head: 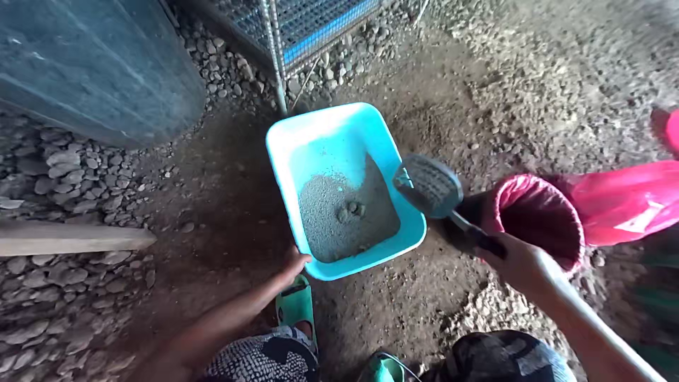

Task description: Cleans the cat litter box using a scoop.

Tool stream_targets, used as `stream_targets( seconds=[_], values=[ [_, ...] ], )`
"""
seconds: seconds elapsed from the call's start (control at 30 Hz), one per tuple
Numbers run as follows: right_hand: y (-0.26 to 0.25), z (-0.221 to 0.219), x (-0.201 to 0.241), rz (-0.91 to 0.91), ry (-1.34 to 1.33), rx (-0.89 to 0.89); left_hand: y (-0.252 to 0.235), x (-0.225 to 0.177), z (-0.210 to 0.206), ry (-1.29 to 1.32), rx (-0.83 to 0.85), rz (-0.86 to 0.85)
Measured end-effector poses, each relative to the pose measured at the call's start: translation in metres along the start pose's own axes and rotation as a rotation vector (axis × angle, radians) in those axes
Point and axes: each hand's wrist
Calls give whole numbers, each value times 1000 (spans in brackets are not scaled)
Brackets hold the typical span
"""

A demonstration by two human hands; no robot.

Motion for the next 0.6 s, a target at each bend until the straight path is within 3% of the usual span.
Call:
stream_targets(
  seconds=[0.13, 0.23, 0.33, 0.5, 0.6],
  values=[
    [-33, -35, 30, 53, -11, 236, -17, -66, 79, -249, 6, -76],
    [-46, -72, 19, 18, -170, 367, -33, -97, 107, -169, -17, -186],
    [-50, -77, 11, -72, -196, 495, -35, -100, 103, -15, 11, -268],
    [-95, -71, -3, 22, -60, 357, 4, -119, 84, -6, 115, -359],
    [-125, -59, -10, 94, 74, 369, 16, -131, 80, -50, 124, -370]
  ],
)
Point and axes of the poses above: each hand's wrist, its own y-axis away from the middle knuckle, its own z-axis out of the back of the hand, x = y × z, and after that the axes turned 15 degrees about z, right-handed
